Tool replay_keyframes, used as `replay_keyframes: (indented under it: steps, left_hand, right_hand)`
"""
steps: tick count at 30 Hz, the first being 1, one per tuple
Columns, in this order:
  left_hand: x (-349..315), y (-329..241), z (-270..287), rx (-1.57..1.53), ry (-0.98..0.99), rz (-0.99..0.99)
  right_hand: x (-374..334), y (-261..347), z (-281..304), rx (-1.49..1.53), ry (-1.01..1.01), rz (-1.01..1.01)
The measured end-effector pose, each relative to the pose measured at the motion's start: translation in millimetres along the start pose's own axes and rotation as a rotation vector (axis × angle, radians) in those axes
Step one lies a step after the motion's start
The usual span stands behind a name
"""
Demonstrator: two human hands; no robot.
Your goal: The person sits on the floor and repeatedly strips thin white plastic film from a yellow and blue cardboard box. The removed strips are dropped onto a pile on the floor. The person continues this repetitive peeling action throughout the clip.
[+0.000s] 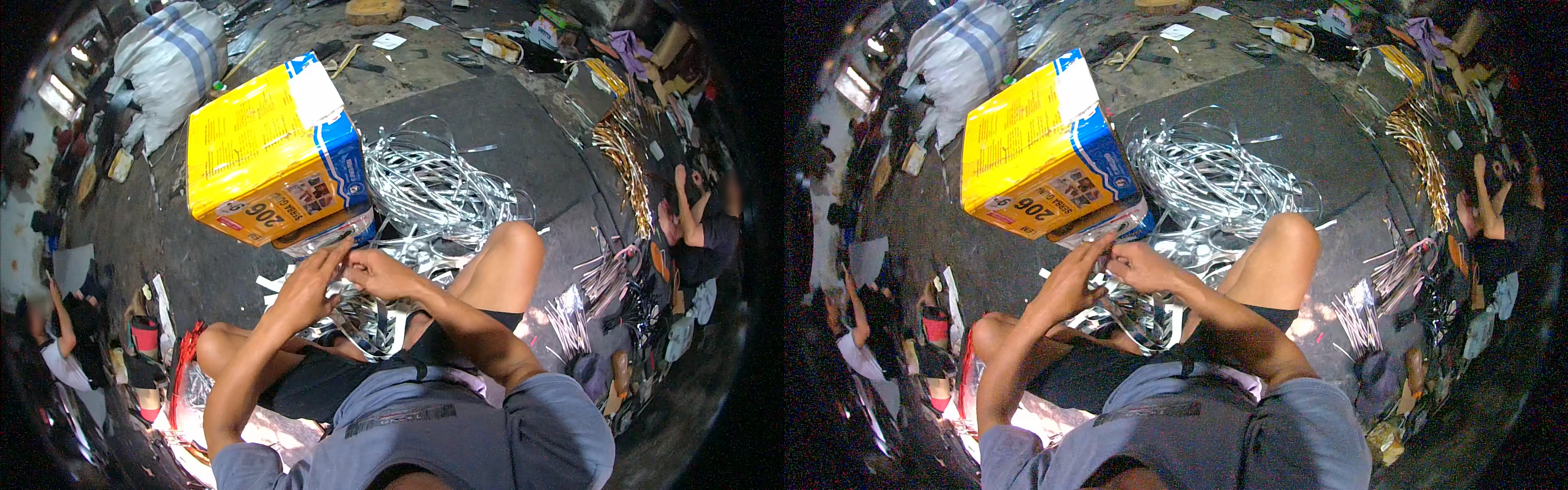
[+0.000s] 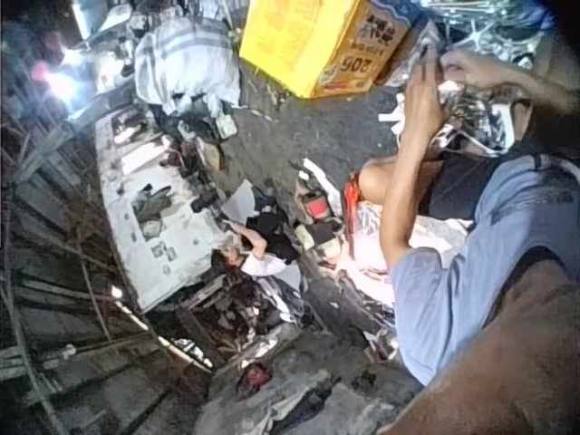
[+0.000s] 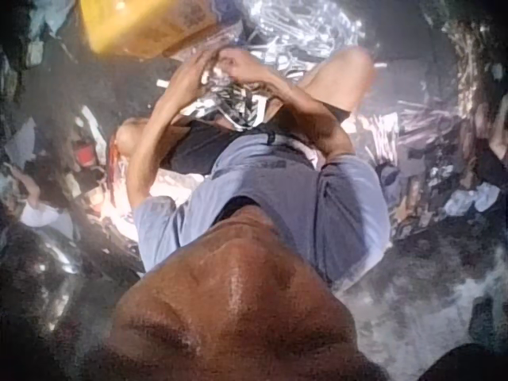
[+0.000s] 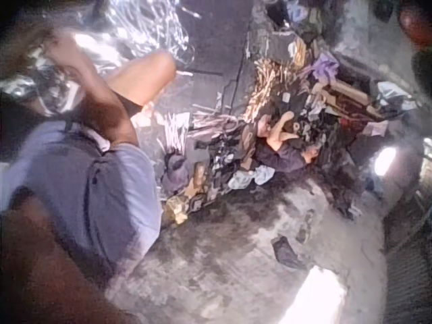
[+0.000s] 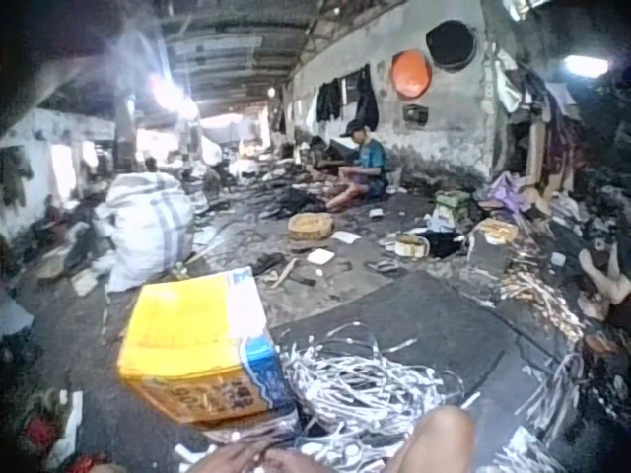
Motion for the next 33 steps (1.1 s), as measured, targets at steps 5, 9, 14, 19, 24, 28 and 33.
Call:
replay_keyframes:
  steps: [5, 9, 14, 19, 24, 28, 33]
  left_hand:
    - [-13, -13, 30, -0.077, -0.251, 0.013]
    - [-38, -11, 92, -0.053, -0.167, -0.007]
    - [-78, 34, 193, -0.131, -0.348, 0.258]
    - [-89, 67, 246, 0.074, -0.403, 0.305]
    - [-88, 74, 291, 0.137, -0.508, 0.288]
    - [-75, 90, 301, 0.251, -0.454, 0.323]
    - [-72, 121, 311, 0.402, -0.447, 0.341]
  right_hand:
    - [-33, 75, 40, 0.071, 0.052, 0.27]
    - [-33, 95, 53, 0.058, 0.084, 0.216]
    - [-26, 131, 109, -0.046, 0.002, 0.327]
    - [-9, 185, 122, -0.296, -0.082, 0.465]
    - [-7, 214, 136, -0.405, -0.147, 0.37]
    - [5, 219, 142, -0.571, -0.236, 0.303]
    - [16, 215, 139, -0.649, -0.127, 0.153]
Point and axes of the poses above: each hand's wrist, its own x-axis towards the middle knuckle, its own z-axis out of the back of the hand, y = z × x, the point moved 5 cm from there along x, towards the middle knuckle, and after that the axes turned 14 degrees about -z, right-handed, at the moved point
